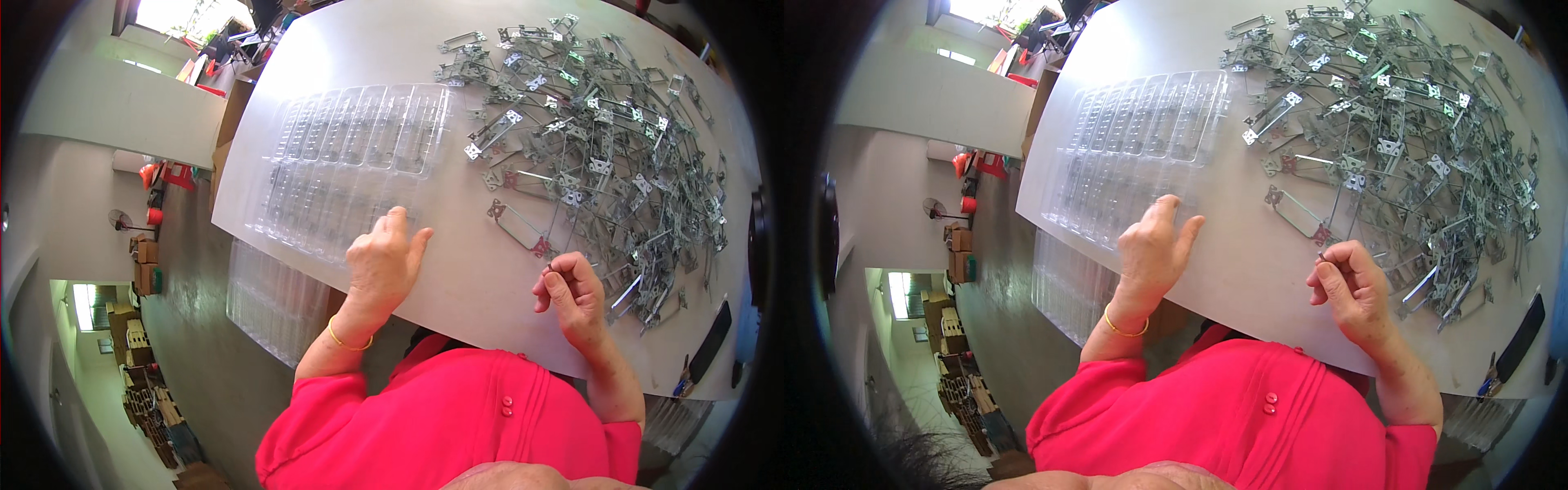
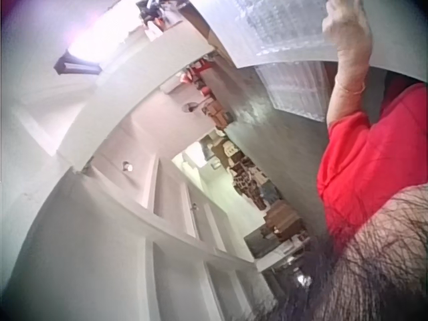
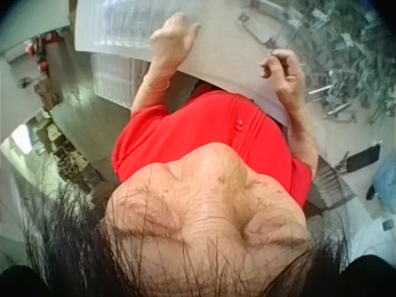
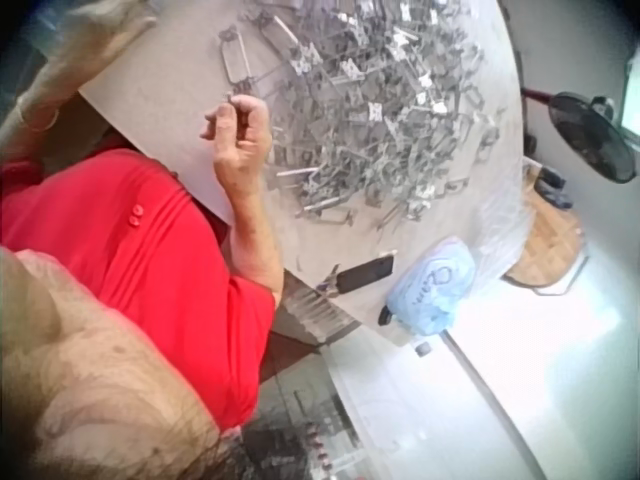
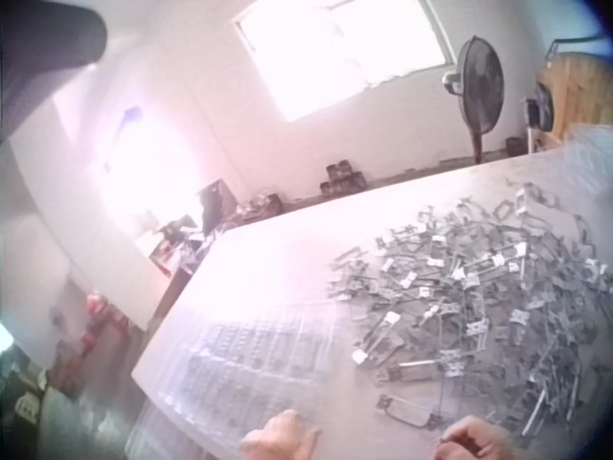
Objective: The person assembles metal bracket components and pins by hand, then places the assembled pieces into a plastic tray.
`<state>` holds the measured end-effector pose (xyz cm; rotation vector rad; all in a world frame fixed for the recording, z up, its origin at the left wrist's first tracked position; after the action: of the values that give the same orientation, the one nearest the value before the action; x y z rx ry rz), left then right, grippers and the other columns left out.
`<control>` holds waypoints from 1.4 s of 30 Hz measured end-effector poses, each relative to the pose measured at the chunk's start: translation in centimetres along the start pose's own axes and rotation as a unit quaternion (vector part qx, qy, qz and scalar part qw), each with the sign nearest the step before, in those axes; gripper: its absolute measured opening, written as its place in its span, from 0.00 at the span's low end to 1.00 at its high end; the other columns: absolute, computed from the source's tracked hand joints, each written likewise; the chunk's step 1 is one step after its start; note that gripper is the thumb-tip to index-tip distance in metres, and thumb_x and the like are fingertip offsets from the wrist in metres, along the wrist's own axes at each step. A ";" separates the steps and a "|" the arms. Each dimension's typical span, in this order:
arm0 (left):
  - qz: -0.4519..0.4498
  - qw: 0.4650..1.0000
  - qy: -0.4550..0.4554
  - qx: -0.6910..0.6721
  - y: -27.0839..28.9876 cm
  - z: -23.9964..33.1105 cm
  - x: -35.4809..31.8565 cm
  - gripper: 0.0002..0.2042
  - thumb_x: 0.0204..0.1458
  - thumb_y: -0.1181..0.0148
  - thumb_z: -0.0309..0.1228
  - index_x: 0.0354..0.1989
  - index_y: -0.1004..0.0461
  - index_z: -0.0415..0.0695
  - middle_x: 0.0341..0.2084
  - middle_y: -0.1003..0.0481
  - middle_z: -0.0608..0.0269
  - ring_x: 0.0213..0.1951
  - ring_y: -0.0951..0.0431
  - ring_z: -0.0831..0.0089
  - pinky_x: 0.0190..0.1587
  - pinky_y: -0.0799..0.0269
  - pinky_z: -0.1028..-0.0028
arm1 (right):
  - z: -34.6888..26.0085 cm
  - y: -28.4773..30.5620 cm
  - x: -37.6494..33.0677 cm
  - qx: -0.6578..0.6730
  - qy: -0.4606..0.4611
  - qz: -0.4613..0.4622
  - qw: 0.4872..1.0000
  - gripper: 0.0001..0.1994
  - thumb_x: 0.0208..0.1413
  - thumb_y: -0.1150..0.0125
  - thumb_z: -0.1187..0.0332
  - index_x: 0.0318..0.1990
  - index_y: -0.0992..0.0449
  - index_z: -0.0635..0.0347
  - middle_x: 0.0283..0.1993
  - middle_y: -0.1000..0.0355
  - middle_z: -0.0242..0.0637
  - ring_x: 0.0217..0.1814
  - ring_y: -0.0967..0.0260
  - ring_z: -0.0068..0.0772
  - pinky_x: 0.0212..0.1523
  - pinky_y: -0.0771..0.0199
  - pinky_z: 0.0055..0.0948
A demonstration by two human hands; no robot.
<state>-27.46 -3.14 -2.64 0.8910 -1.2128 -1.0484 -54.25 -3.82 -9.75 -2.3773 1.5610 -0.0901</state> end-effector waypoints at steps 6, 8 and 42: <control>0.175 0.978 0.115 -0.006 7.2 -10.3 1.2 0.17 0.58 0.34 0.39 0.43 0.24 0.35 0.37 0.23 0.48 0.38 0.21 0.54 0.40 0.25 0.62 | -0.9 -1.2 -0.2 -0.009 0.016 -0.008 1.000 0.03 0.68 0.47 0.75 0.45 0.31 0.62 0.41 0.25 0.37 0.37 0.26 0.22 0.40 0.24 0.23; 0.204 0.968 0.130 0.061 8.8 -15.9 2.7 0.20 0.57 0.34 0.42 0.44 0.25 0.34 0.40 0.24 0.46 0.44 0.22 0.53 0.45 0.26 0.61 | -1.1 -2.3 0.1 -0.024 0.016 -0.017 0.999 0.03 0.68 0.46 0.75 0.46 0.31 0.62 0.45 0.26 0.39 0.41 0.25 0.23 0.43 0.24 0.24; -0.066 0.886 0.324 -0.325 0.8 -39.7 3.5 0.09 0.60 0.45 0.28 0.45 0.25 0.38 0.36 0.21 0.61 0.36 0.19 0.73 0.36 0.22 0.75 | -2.5 -13.8 8.2 -0.311 0.088 -0.045 0.945 0.06 0.59 0.35 0.74 0.42 0.23 0.61 0.62 0.33 0.63 0.71 0.38 0.58 0.66 0.36 0.43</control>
<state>11.99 -6.56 -6.92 0.6984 -0.2038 -1.0454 -39.11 -6.71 -4.45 -2.9918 1.7586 0.2127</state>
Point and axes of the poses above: each hand's wrist, its own x-axis towards the middle knuckle, its own y-axis out of the back of the hand, z = x × y, the point moved 7 cm from there along x, towards the middle knuckle
